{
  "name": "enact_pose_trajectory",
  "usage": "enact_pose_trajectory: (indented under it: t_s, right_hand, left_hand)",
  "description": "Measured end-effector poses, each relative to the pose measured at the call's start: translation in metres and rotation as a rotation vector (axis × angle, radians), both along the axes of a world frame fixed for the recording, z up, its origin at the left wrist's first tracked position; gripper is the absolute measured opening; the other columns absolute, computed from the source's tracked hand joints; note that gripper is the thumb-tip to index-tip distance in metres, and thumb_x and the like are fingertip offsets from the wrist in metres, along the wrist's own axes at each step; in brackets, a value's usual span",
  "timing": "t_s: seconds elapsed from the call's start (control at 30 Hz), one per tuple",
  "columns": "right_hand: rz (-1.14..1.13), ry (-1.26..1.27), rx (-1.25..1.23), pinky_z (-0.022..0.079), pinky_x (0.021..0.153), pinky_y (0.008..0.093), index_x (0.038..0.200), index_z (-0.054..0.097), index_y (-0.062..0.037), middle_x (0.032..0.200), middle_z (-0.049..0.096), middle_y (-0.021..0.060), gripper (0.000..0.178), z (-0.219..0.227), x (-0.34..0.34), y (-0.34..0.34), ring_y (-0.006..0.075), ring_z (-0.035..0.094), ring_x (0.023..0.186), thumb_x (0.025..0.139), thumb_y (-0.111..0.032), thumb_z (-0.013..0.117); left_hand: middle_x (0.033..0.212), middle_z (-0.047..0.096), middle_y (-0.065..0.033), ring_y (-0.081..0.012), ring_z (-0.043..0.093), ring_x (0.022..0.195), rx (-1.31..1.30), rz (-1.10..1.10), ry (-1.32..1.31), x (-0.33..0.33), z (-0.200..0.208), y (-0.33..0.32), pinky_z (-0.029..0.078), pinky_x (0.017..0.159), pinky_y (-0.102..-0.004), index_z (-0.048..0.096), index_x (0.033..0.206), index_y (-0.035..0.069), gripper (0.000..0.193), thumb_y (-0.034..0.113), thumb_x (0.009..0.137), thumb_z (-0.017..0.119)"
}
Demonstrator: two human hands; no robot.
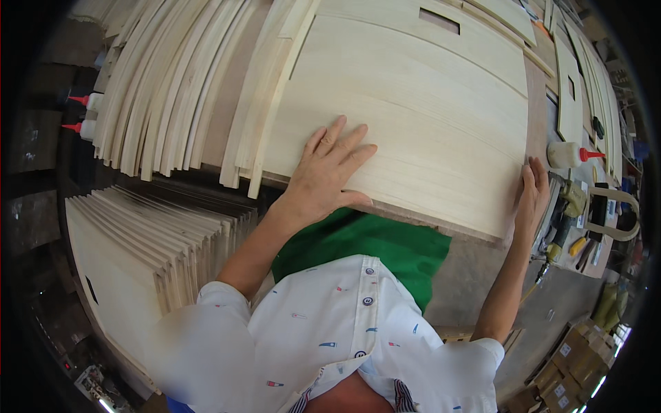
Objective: Applying glue and using a pneumatic nail gun to attach wooden slats to a large wood panel.
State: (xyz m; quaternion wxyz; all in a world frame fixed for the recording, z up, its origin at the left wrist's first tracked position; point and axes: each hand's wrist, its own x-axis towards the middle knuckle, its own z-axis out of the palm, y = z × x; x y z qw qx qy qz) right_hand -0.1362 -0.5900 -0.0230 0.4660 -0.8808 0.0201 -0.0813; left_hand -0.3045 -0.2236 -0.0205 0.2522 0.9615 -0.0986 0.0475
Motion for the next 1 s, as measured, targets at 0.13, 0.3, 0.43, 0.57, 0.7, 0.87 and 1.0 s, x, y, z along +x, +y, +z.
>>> enact_pose_trajectory:
  t_s: [0.13, 0.3, 0.43, 0.57, 0.7, 0.87, 1.0]
  right_hand:
    - [-0.009, 0.058, 0.037, 0.036, 0.106, 0.031, 0.133, 0.049, 0.007, 0.132, 0.055, 0.0183, 0.047, -0.007, 0.011, 0.006, 0.0224, 0.051, 0.124, 0.095, -0.02, 0.057]
    - [-0.013, 0.054, 0.035, 0.037, 0.106, 0.0308, 0.132, 0.05, 0.0067, 0.133, 0.055, 0.0178, 0.044, -0.011, 0.013, 0.01, 0.0225, 0.052, 0.123, 0.095, -0.017, 0.056]
    - [0.02, 0.06, -0.106, 0.037, 0.105, 0.0314, 0.132, 0.05, 0.0066, 0.132, 0.056, 0.018, 0.043, -0.001, 0.009, 0.022, 0.0232, 0.052, 0.122, 0.095, -0.015, 0.055]
    - [0.007, 0.113, -0.076, 0.039, 0.103, 0.0317, 0.131, 0.051, 0.0069, 0.129, 0.057, 0.0179, 0.043, 0.006, 0.012, 0.02, 0.0233, 0.054, 0.12, 0.094, -0.016, 0.055]
    - [0.079, -0.031, -0.026, 0.042, 0.1, 0.0317, 0.126, 0.054, 0.0069, 0.123, 0.061, 0.0194, 0.042, -0.013, 0.077, 0.006, 0.0247, 0.058, 0.115, 0.092, -0.019, 0.055]
    - [0.124, -0.079, 0.02, 0.041, 0.102, 0.0333, 0.126, 0.054, 0.0083, 0.127, 0.059, 0.0215, 0.045, -0.022, 0.144, 0.012, 0.0292, 0.057, 0.118, 0.09, -0.019, 0.055]
    - [0.153, -0.091, -0.184, 0.042, 0.101, 0.0339, 0.128, 0.053, 0.006, 0.124, 0.06, 0.0221, 0.045, -0.017, 0.143, 0.019, 0.029, 0.057, 0.118, 0.09, -0.017, 0.054]
  left_hand:
    - [0.149, 0.038, -0.0139, -0.037, 0.025, 0.141, 0.009, -0.002, -0.007, 0.0, -0.002, 0.0, 0.019, 0.114, -0.0511, 0.052, 0.134, 0.008, 0.078, 0.053, 0.073, 0.069]
    - [0.148, 0.039, -0.0136, -0.0366, 0.025, 0.141, 0.015, 0.011, -0.002, 0.002, -0.001, 0.0, 0.019, 0.114, -0.0506, 0.053, 0.132, 0.007, 0.077, 0.054, 0.072, 0.069]
    - [0.148, 0.039, -0.0137, -0.0363, 0.025, 0.141, 0.01, 0.029, 0.033, 0.003, 0.002, -0.002, 0.019, 0.114, -0.0499, 0.055, 0.131, 0.007, 0.077, 0.053, 0.071, 0.07]
    - [0.146, 0.043, -0.0144, -0.037, 0.029, 0.139, 0.002, 0.004, 0.03, 0.005, 0.005, -0.002, 0.022, 0.112, -0.0506, 0.057, 0.128, 0.006, 0.077, 0.051, 0.068, 0.074]
    - [0.141, 0.049, -0.0151, -0.0379, 0.035, 0.137, 0.021, 0.039, -0.079, 0.003, -0.001, -0.001, 0.026, 0.109, -0.0522, 0.062, 0.12, 0.004, 0.074, 0.047, 0.062, 0.079]
    - [0.139, 0.051, -0.0158, -0.0381, 0.037, 0.135, 0.027, 0.037, -0.108, 0.006, -0.003, -0.004, 0.027, 0.108, -0.0533, 0.063, 0.116, 0.002, 0.074, 0.046, 0.059, 0.081]
    - [0.139, 0.05, -0.0157, -0.0382, 0.037, 0.135, 0.034, 0.007, -0.098, 0.007, 0.0, -0.007, 0.027, 0.108, -0.0534, 0.063, 0.117, 0.002, 0.074, 0.047, 0.06, 0.08]
